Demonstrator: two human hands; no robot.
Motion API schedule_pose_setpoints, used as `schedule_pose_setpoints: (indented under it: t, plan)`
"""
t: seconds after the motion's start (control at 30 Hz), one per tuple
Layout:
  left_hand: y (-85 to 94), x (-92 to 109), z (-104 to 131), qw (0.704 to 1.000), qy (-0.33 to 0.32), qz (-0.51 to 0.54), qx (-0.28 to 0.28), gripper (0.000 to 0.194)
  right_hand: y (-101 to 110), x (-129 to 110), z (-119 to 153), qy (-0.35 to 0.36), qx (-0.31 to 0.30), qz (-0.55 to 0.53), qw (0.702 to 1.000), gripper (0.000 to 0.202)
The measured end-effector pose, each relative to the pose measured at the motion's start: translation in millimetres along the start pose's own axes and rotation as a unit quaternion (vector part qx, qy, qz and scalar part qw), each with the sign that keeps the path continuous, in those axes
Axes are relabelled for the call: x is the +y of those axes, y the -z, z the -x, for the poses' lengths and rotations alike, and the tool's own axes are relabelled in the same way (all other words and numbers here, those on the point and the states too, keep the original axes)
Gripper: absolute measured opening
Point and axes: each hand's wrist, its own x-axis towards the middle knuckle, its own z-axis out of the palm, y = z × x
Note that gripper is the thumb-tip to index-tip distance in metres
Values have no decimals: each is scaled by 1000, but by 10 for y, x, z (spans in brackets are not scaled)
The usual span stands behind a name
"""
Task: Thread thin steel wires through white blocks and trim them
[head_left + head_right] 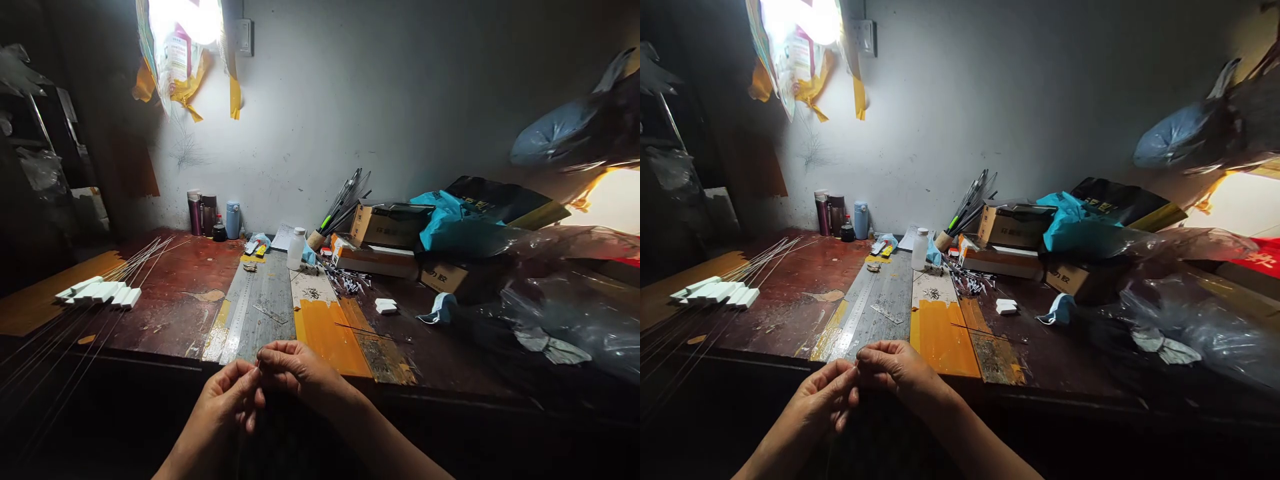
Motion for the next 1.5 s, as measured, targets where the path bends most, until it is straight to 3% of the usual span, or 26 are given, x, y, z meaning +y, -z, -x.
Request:
schedule_pose_setpoints:
  t: [0.97, 1.3, 1.5]
  plan:
    - [35, -19, -6, 1000, 6, -18, 19, 33, 1, -13, -20, -14, -10, 22, 1000, 29]
    - [-6, -39, 10, 1000, -25, -7, -1, 26, -87, -153, 80, 21, 7, 195, 981, 34]
    - [-4, -149, 111, 998, 57, -5, 3, 31, -91, -257, 111, 28, 43, 246, 968, 27]
